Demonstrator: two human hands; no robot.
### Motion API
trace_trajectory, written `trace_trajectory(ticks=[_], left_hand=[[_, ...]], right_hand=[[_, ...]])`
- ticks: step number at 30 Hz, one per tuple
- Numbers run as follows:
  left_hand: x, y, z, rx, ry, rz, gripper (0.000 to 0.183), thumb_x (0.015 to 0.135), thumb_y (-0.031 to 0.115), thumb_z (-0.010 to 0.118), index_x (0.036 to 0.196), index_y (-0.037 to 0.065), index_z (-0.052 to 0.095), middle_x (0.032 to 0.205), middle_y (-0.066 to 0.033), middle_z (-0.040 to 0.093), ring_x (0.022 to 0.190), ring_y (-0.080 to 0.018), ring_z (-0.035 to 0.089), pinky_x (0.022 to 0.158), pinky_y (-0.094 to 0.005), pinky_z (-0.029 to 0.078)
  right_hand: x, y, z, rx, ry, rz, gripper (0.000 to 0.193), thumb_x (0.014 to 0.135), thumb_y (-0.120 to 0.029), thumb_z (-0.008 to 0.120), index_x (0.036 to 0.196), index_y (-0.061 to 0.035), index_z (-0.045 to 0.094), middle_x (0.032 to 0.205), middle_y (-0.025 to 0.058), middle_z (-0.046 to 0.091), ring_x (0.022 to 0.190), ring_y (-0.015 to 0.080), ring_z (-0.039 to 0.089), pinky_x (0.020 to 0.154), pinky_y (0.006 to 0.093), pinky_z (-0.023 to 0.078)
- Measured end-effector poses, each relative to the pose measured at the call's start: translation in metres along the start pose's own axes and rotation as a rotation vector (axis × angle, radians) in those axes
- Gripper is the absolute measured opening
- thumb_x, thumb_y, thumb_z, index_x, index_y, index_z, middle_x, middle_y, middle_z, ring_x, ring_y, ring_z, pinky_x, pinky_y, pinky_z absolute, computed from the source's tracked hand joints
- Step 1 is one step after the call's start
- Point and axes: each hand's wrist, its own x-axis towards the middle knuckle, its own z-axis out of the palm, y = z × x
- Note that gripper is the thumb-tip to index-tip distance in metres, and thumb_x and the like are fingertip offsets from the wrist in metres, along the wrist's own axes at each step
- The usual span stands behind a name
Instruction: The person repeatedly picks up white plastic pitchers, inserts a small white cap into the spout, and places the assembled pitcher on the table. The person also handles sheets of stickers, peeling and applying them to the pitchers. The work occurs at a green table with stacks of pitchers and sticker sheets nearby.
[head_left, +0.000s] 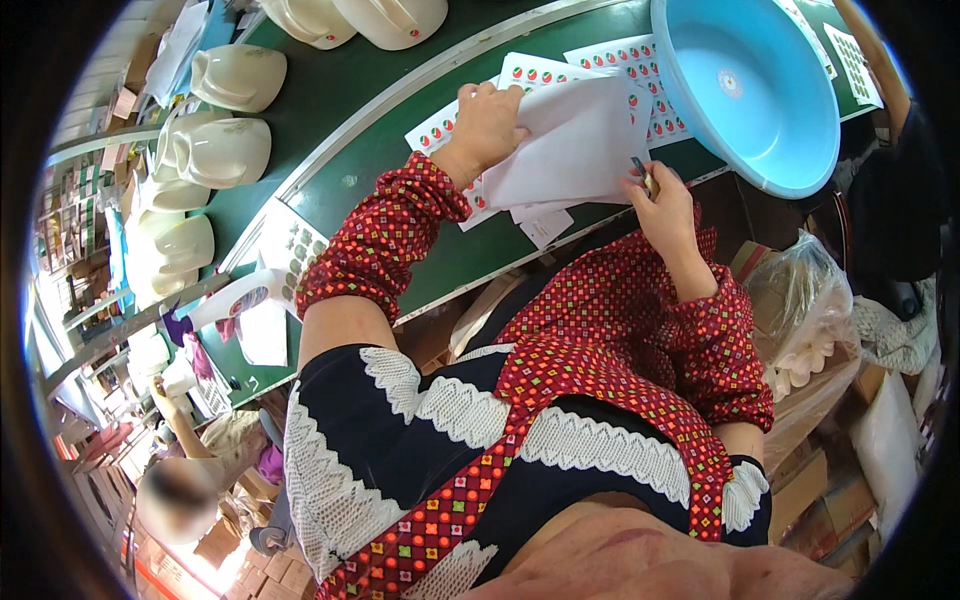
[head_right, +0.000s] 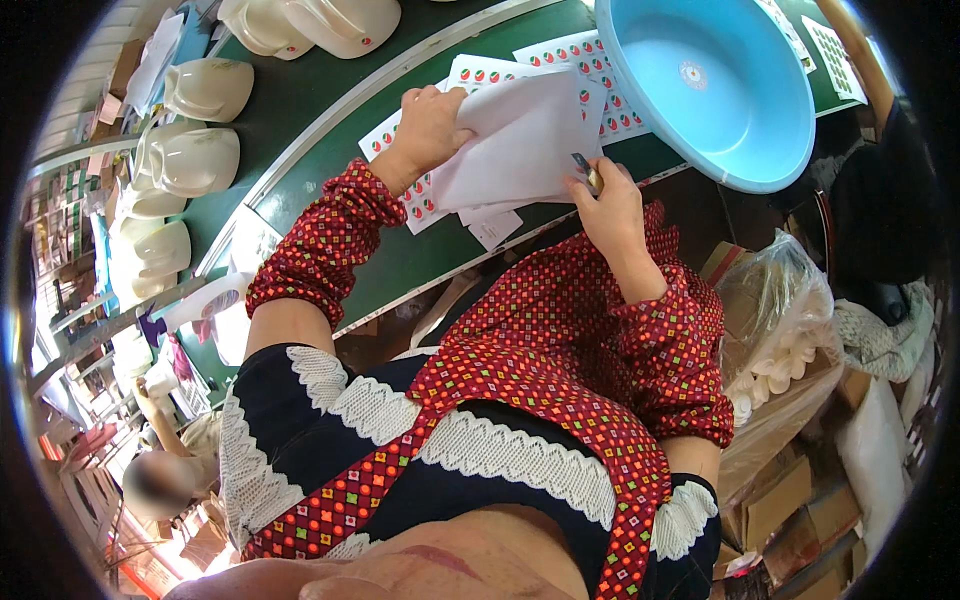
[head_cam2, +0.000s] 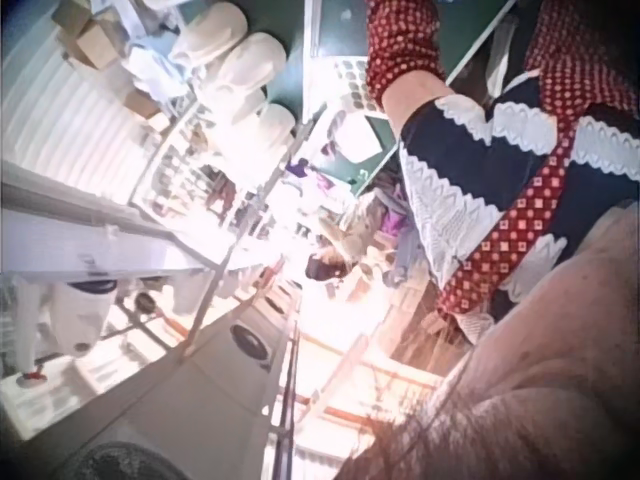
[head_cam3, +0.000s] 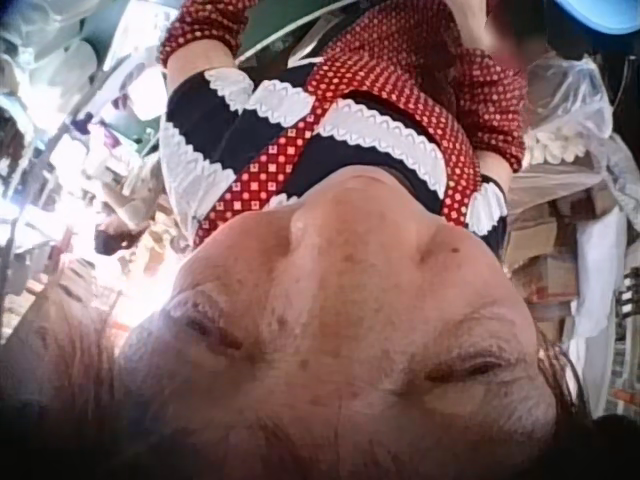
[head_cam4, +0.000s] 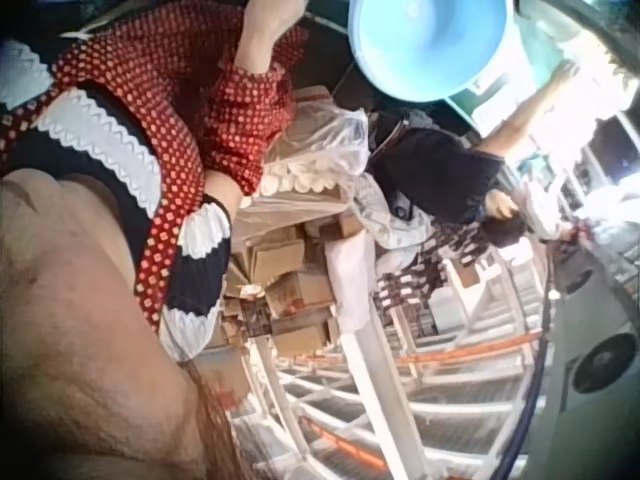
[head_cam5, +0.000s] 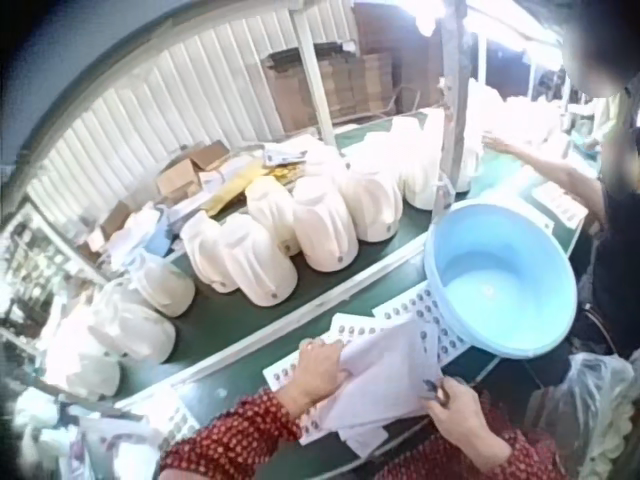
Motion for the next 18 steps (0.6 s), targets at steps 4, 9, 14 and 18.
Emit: trace_trajectory(ticks=[4,9,14,18], left_hand=[[-0.04,-0.04,0.013,-0.342,0.319,0.056,0.022,0.1,0.018,0.071,0.116,0.004,0.075,0.101,-0.0175,0.076,0.094,-0.0348,0.072,0.087,-0.0439,0.056],[-0.182,-0.106,-0.029,-0.63,-0.034,-0.284,0.034,0.104,0.027,0.071,0.122,-0.001,0.075,0.096,-0.0056,0.077,0.081,-0.0128,0.069,0.075,-0.0329,0.055],[-0.415,-0.178,-0.014,-0.361,-0.625,-0.807,0.054,0.089,0.043,0.078,0.12,-0.002,0.078,0.115,-0.0245,0.078,0.11,-0.034,0.074,0.097,-0.0443,0.056],[-0.574,-0.165,0.08,-0.408,-1.104,-1.074,0.038,0.095,0.041,0.072,0.089,0.005,0.083,0.081,-0.0069,0.081,0.067,-0.0182,0.075,0.063,-0.0362,0.062]], right_hand=[[-0.008,0.034,0.021,-0.011,0.091,-0.18,0.03,0.094,-0.02,0.08,0.115,0.0007,0.073,0.104,0.0202,0.071,0.094,0.0374,0.071,0.083,0.0439,0.056],[-0.023,0.077,0.04,-0.235,0.023,-0.332,0.02,0.094,-0.014,0.078,0.111,-0.0051,0.072,0.104,0.0171,0.07,0.098,0.0408,0.07,0.082,0.0456,0.057],[-0.028,0.087,0.042,-0.398,-0.011,-0.408,0.018,0.098,-0.019,0.076,0.112,-0.008,0.073,0.103,0.012,0.071,0.092,0.0374,0.07,0.077,0.0452,0.056],[-0.02,0.1,0.044,-0.406,-0.004,-0.453,0.02,0.101,-0.022,0.075,0.112,-0.006,0.073,0.103,0.0115,0.071,0.088,0.035,0.07,0.076,0.0424,0.056]])
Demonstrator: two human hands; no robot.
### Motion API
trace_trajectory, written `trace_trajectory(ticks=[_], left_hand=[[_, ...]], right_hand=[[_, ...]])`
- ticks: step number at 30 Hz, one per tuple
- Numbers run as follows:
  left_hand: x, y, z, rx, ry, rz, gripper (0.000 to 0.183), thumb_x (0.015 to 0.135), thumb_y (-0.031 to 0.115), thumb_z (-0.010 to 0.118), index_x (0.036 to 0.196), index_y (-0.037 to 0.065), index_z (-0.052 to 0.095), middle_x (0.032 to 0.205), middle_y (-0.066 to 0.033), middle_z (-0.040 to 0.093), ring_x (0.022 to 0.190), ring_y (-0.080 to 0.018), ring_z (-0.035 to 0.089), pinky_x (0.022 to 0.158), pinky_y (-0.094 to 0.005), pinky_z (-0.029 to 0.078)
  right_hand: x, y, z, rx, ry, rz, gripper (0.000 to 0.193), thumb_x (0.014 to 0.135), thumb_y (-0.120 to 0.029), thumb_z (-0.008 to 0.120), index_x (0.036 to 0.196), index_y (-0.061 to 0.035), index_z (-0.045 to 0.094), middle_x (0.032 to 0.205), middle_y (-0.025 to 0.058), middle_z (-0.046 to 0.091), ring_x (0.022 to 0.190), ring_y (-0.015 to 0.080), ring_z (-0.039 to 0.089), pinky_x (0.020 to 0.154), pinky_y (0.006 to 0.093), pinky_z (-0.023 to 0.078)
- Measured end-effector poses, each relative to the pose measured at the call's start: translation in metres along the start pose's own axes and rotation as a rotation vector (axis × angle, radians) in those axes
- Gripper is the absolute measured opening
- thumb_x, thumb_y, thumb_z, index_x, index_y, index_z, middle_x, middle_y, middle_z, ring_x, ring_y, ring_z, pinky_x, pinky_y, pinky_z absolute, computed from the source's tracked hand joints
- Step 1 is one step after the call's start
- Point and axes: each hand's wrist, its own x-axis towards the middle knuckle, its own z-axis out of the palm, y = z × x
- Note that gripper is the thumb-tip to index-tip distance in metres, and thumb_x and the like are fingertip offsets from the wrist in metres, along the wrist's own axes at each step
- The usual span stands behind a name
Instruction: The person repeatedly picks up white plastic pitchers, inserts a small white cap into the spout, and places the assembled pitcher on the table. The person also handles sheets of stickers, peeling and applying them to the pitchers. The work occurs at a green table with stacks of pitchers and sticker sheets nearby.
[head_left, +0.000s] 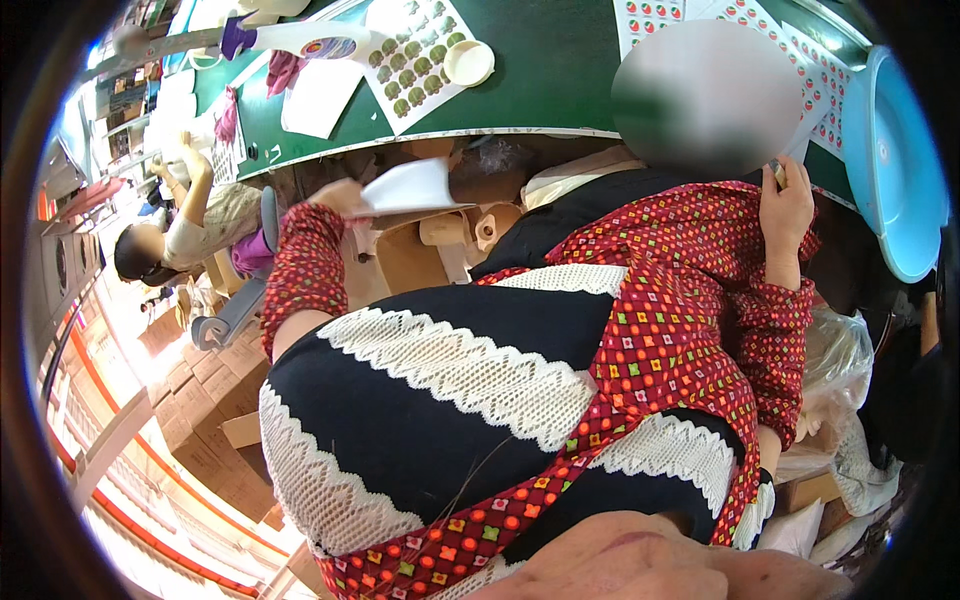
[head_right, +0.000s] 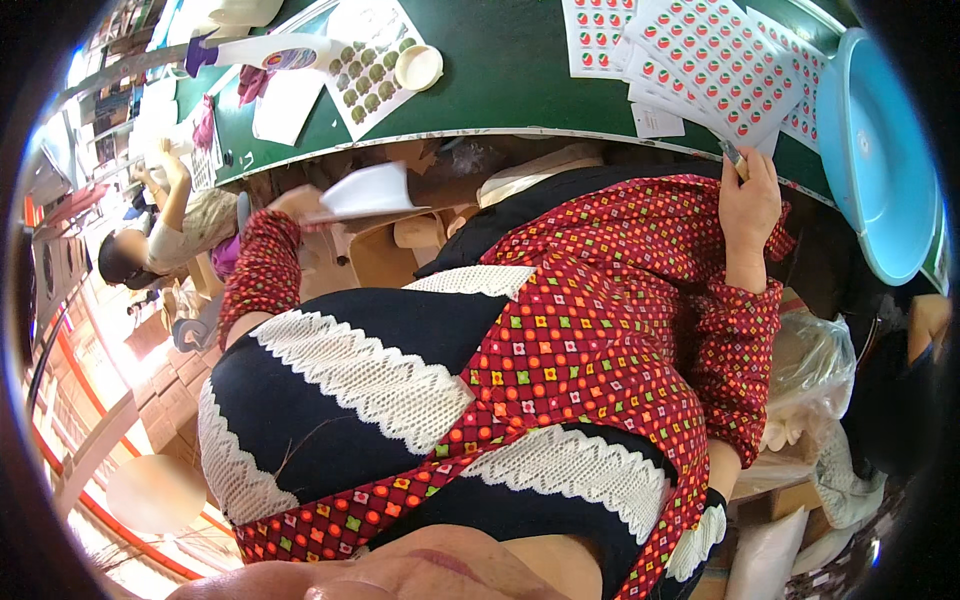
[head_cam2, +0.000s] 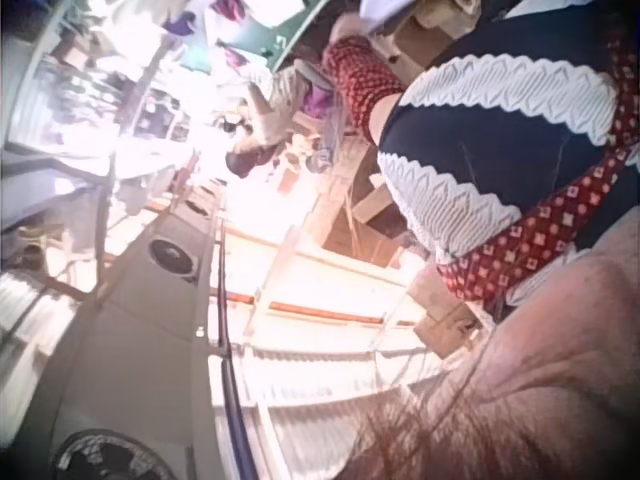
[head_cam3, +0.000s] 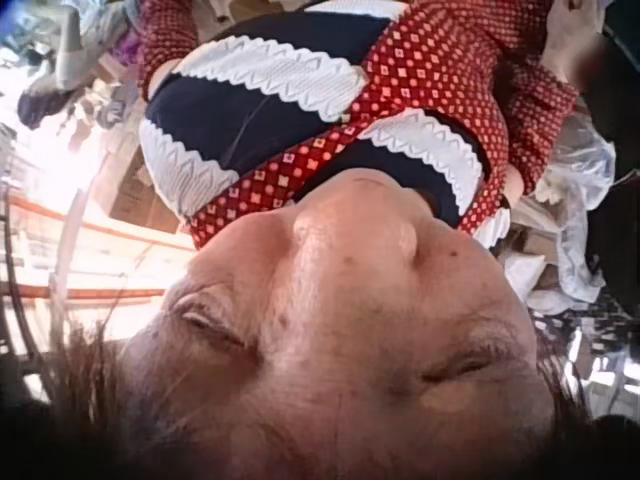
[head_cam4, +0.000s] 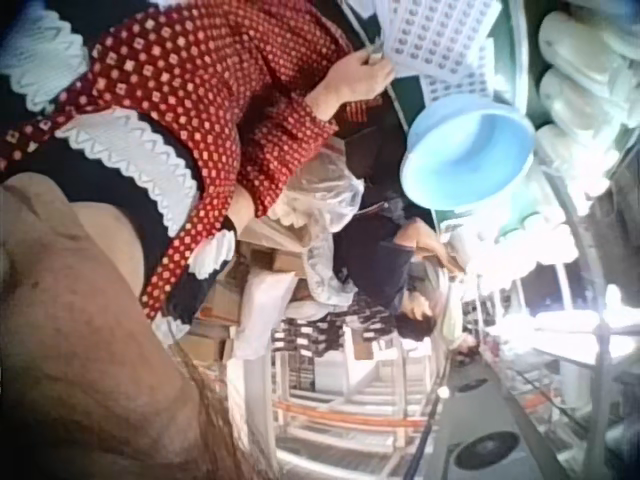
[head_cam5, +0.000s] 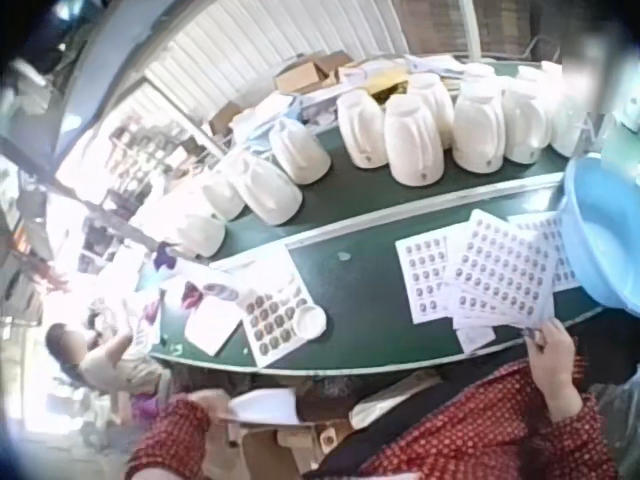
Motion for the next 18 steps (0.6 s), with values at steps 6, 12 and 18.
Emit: trace_trajectory(ticks=[6,12,18], left_hand=[[0.13,-0.177,0.155,-0.19,0.222,-0.383,0.043,0.094,0.034,0.079,0.125,0.004,0.08,0.12,-0.0187,0.079,0.104,-0.0297,0.077,0.087,-0.0422,0.061],[0.196,-0.061,0.228,-0.433,0.231,-0.343,0.041,0.097,0.036,0.075,0.12,0.003,0.081,0.114,-0.018,0.079,0.098,-0.0291,0.078,0.084,-0.0421,0.062],[0.16,-0.025,0.311,-0.541,0.167,-0.424,0.04,0.1,0.038,0.072,0.116,0.002,0.082,0.108,-0.0173,0.08,0.092,-0.0285,0.078,0.08,-0.0421,0.062]], right_hand=[[-0.006,0.003,0.005,-0.006,-0.078,0.047,0.021,0.101,-0.022,0.074,0.112,-0.0045,0.072,0.103,0.0121,0.071,0.09,0.035,0.07,0.078,0.0425,0.055],[-0.003,0.024,0.01,-0.173,-0.131,-0.008,0.024,0.103,-0.025,0.072,0.112,-0.0031,0.071,0.104,0.0127,0.071,0.093,0.0368,0.07,0.081,0.0455,0.055],[0.001,0.048,0.002,-0.268,-0.215,0.019,0.029,0.105,-0.032,0.07,0.112,-0.0045,0.073,0.105,0.0139,0.071,0.095,0.0382,0.07,0.084,0.048,0.055]])
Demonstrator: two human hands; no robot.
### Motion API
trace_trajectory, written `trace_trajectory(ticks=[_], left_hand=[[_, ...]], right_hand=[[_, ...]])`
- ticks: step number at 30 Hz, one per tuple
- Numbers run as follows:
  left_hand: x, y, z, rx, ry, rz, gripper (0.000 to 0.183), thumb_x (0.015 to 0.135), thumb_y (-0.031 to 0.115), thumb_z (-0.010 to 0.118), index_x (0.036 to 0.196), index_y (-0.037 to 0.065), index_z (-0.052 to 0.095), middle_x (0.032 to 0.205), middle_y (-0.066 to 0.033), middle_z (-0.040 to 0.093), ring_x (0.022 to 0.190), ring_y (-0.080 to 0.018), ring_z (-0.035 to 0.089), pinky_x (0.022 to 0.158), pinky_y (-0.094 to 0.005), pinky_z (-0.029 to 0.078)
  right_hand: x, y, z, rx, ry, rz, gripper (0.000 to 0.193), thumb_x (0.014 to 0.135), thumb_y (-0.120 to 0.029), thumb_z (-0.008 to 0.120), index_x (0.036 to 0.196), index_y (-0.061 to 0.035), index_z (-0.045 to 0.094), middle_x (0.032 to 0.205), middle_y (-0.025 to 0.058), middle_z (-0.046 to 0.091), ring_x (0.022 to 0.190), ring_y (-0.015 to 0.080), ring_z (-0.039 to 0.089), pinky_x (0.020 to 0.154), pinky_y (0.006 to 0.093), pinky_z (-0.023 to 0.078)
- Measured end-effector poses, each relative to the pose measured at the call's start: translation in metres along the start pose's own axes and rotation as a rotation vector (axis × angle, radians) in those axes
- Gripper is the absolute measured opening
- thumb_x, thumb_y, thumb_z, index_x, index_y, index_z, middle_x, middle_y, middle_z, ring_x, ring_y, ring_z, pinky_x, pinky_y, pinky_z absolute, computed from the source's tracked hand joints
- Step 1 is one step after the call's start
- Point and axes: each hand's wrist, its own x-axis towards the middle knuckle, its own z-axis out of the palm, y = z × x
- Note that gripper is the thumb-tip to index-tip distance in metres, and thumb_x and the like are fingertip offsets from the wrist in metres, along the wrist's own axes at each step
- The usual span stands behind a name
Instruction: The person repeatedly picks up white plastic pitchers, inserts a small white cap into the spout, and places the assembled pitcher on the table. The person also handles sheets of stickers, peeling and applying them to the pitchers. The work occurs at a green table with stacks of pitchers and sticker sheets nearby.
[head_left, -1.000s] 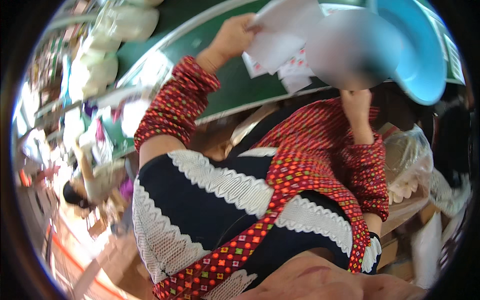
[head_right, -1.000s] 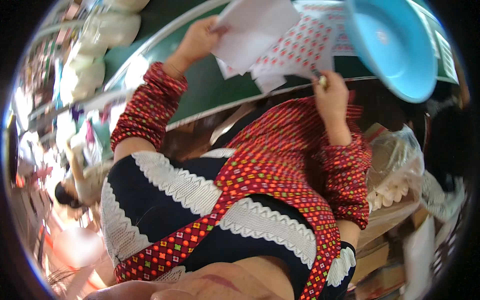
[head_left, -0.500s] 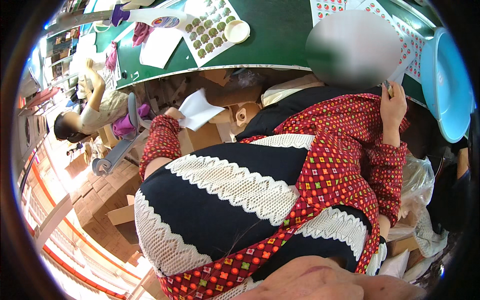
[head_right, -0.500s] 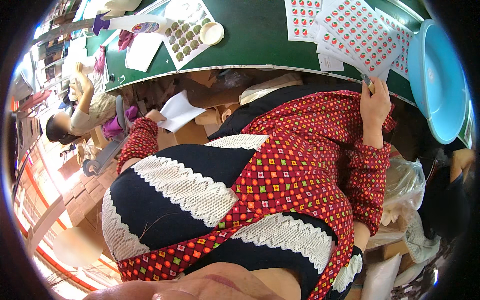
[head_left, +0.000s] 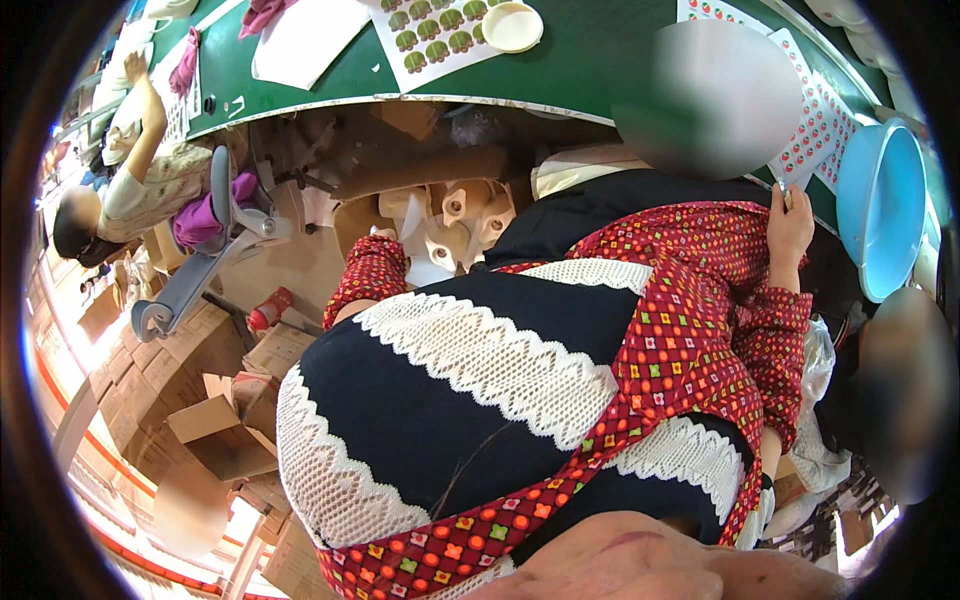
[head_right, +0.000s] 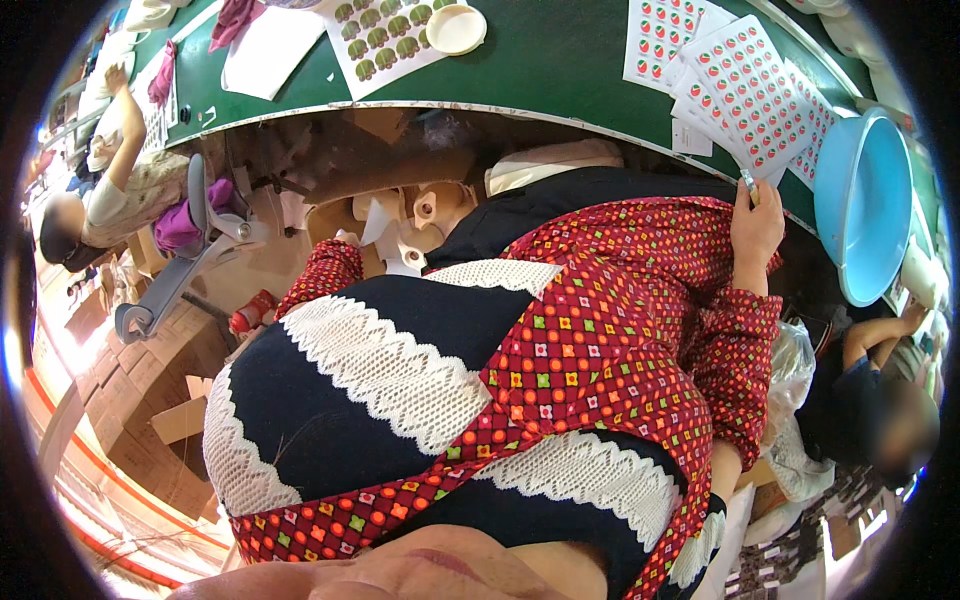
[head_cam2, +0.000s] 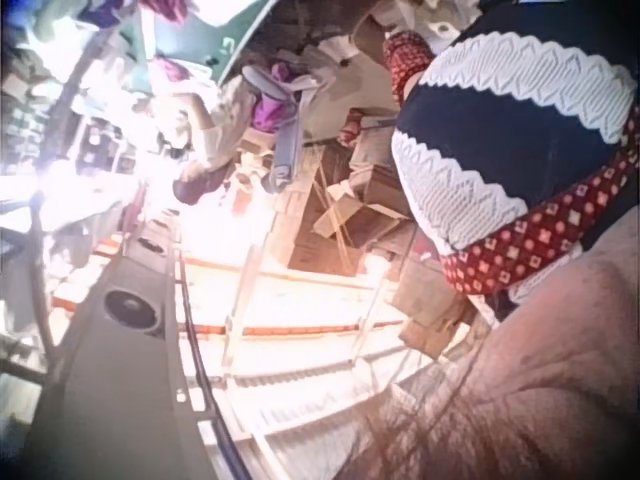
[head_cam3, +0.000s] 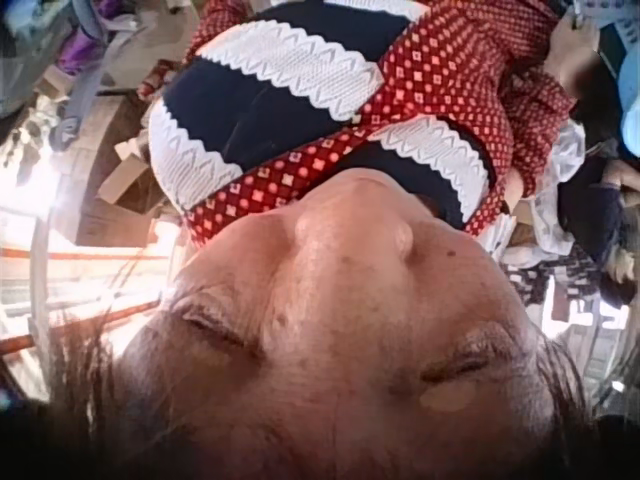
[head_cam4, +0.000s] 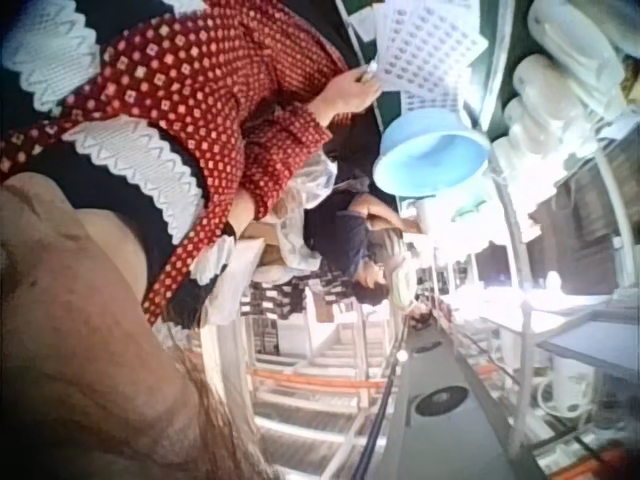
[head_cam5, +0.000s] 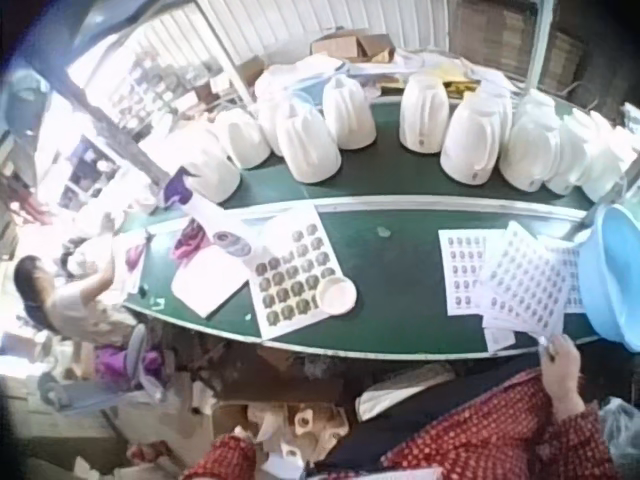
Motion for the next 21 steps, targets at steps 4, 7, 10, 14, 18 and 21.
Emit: trace_trajectory(ticks=[4,7,10,14,18,21], left_hand=[[-0.021,0.017,0.001,-0.003,-0.011,0.007,0.041,0.102,0.039,0.07,0.112,0.002,0.082,0.104,-0.0168,0.081,0.088,-0.0282,0.079,0.078,-0.0421,0.063],[-0.048,0.075,-0.008,-0.016,-0.022,0.082,0.042,0.104,0.04,0.068,0.11,0.001,0.082,0.101,-0.0165,0.081,0.085,-0.0279,0.079,0.076,-0.042,0.063],[-0.122,0.162,-0.045,-0.065,-0.115,0.223,0.043,0.105,0.041,0.066,0.108,0.001,0.083,0.098,-0.0161,0.081,0.083,-0.0276,0.079,0.074,-0.042,0.063],[-0.242,0.289,-0.131,-0.214,-0.644,0.673,0.052,0.113,0.036,0.058,0.089,-0.006,0.079,0.085,-0.0143,0.08,0.075,-0.0204,0.077,0.07,-0.0303,0.063],[-0.366,0.405,-0.159,-0.333,-0.345,1.312,0.036,0.113,0.026,0.059,0.1,-0.002,0.077,0.086,-0.0072,0.077,0.074,-0.0143,0.07,0.069,-0.0289,0.056],[-0.41,0.487,-0.152,-0.23,0.222,1.731,0.023,0.102,0.015,0.068,0.12,0.001,0.073,0.109,-0.017,0.079,0.093,-0.033,0.077,0.084,-0.0399,0.059]], right_hand=[[-0.009,0.014,0.012,-0.001,-0.014,0.031,0.033,0.104,-0.037,0.071,0.115,-0.0055,0.074,0.108,0.0158,0.072,0.099,0.0399,0.07,0.086,0.0489,0.055],[-0.013,0.026,0.022,0.07,0.0,0.083,0.051,0.099,-0.047,0.077,0.123,-0.0019,0.073,0.121,0.0197,0.075,0.11,0.0393,0.072,0.095,0.0463,0.057],[-0.016,0.005,0.01,0.305,0.057,0.131,0.051,0.101,-0.047,0.074,0.129,-0.0037,0.069,0.121,0.0214,0.076,0.11,0.0416,0.073,0.095,0.0465,0.057],[-0.006,-0.007,-0.004,0.651,0.018,0.319,0.033,0.109,-0.032,0.061,0.127,-0.0043,0.068,0.104,0.0229,0.075,0.098,0.04,0.074,0.088,0.0438,0.057],[0.003,0.001,-0.008,0.63,0.12,0.332,0.031,0.108,-0.029,0.065,0.122,-0.002,0.068,0.097,0.0193,0.075,0.092,0.0349,0.074,0.083,0.0421,0.057],[0.014,-0.006,-0.037,0.49,0.04,0.423,0.052,0.098,-0.042,0.078,0.121,0.0031,0.071,0.104,0.0217,0.076,0.095,0.0356,0.074,0.084,0.0415,0.057]])
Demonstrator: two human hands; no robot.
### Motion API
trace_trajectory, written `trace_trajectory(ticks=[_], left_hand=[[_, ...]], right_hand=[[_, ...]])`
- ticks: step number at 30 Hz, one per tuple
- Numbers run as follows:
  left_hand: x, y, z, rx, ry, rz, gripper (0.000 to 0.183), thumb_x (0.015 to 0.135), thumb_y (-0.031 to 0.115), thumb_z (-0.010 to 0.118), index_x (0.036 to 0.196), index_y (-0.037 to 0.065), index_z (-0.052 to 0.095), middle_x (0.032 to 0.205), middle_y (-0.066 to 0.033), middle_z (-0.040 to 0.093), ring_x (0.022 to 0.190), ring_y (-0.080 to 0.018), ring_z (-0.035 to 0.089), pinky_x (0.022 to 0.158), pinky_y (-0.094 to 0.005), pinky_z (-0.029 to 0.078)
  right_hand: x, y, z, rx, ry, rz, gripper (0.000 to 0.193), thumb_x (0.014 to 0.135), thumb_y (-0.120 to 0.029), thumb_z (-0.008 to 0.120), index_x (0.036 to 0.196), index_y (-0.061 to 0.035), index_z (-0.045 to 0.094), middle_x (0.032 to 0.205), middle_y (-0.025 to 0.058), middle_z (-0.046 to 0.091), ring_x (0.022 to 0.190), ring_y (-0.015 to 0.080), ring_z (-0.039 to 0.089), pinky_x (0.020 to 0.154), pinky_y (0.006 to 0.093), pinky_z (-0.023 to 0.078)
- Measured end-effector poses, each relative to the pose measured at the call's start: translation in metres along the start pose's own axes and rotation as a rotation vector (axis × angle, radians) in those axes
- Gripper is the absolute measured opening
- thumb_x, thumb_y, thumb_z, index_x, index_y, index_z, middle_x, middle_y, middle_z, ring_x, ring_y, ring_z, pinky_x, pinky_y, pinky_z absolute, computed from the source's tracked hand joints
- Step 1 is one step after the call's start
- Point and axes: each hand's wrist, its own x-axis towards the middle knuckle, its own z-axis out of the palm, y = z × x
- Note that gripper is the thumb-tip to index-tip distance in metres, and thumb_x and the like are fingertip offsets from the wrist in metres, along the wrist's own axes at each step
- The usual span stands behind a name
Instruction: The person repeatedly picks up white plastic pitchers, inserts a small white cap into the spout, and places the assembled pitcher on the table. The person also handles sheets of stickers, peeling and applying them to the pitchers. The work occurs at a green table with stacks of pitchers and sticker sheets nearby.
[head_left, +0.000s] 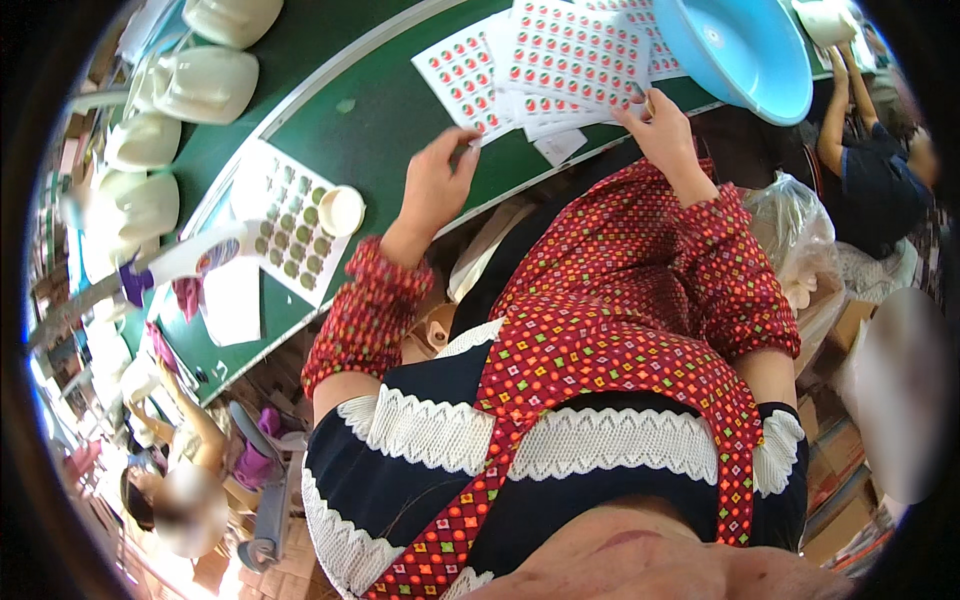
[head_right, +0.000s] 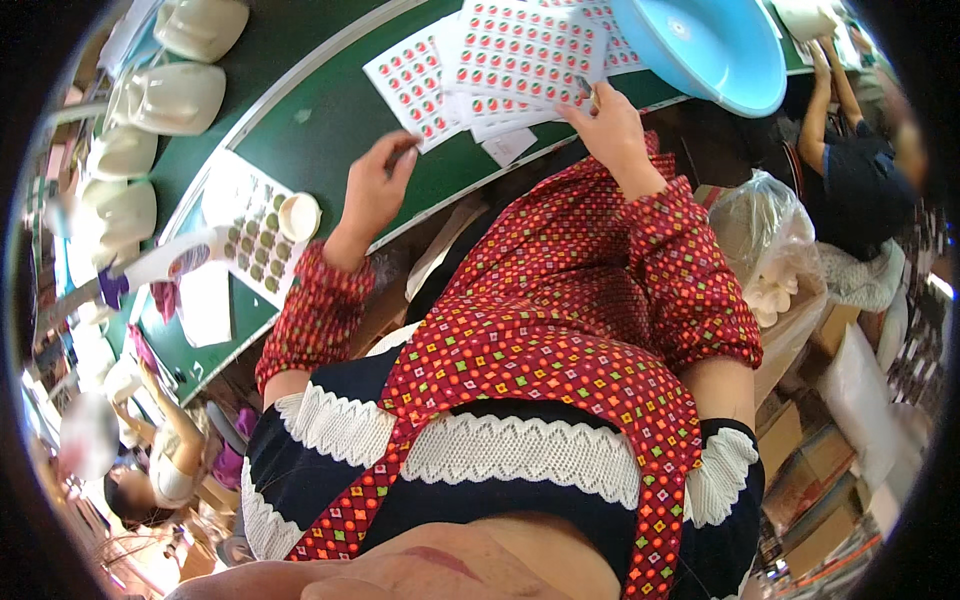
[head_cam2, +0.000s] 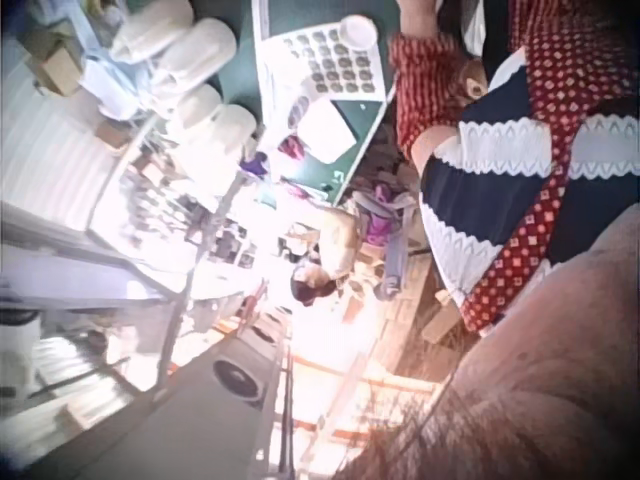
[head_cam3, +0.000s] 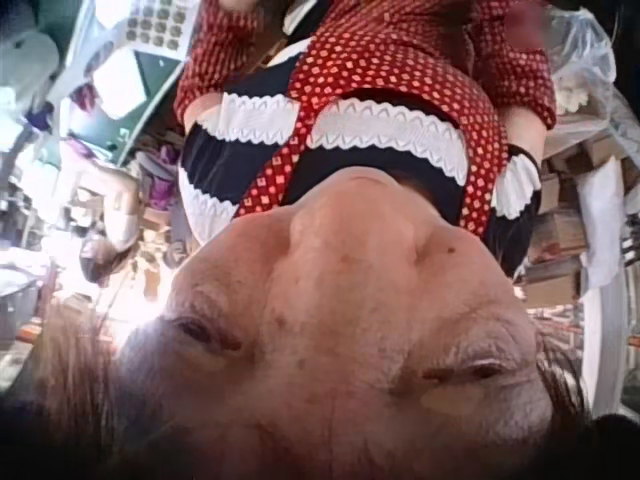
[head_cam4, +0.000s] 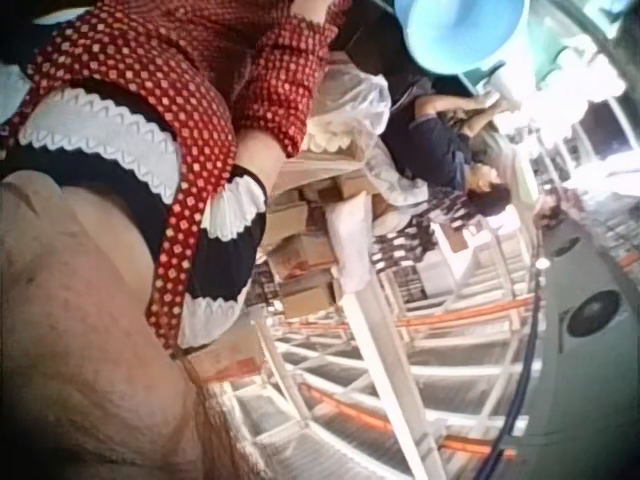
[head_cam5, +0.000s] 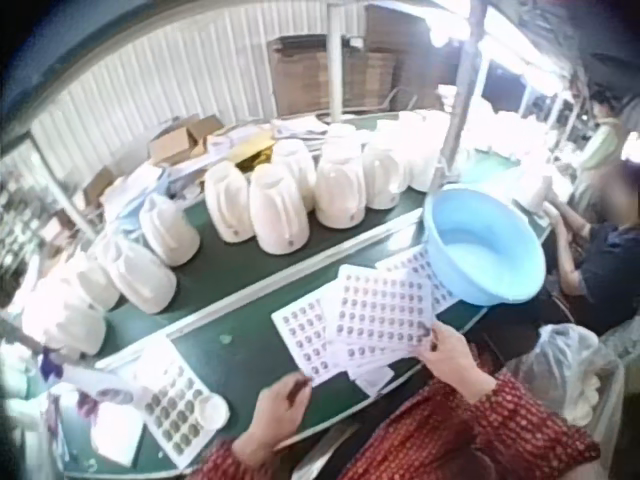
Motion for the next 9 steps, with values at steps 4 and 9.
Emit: trace_trajectory(ticks=[4,9], left_hand=[[0.096,-0.029,0.049,0.202,0.134,0.213,0.056,0.097,0.018,0.074,0.144,-0.006,0.055,0.135,-0.0298,0.065,0.126,-0.0458,0.062,0.11,-0.0503,0.048],[0.128,-0.009,0.059,0.46,0.103,0.132,0.067,0.095,0.023,0.077,0.147,-0.008,0.05,0.147,-0.0309,0.055,0.138,-0.0491,0.049,0.118,-0.0531,0.04]], right_hand=[[0.021,0.02,0.003,-0.081,0.106,0.045,0.063,0.09,-0.049,0.084,0.118,0.0065,0.072,0.108,0.0258,0.075,0.099,0.0388,0.075,0.087,0.0455,0.058],[0.038,0.019,-0.012,0.048,-0.012,0.168,0.059,0.09,-0.046,0.083,0.111,0.008,0.073,0.109,0.0347,0.074,0.106,0.0428,0.074,0.093,0.0488,0.059]])
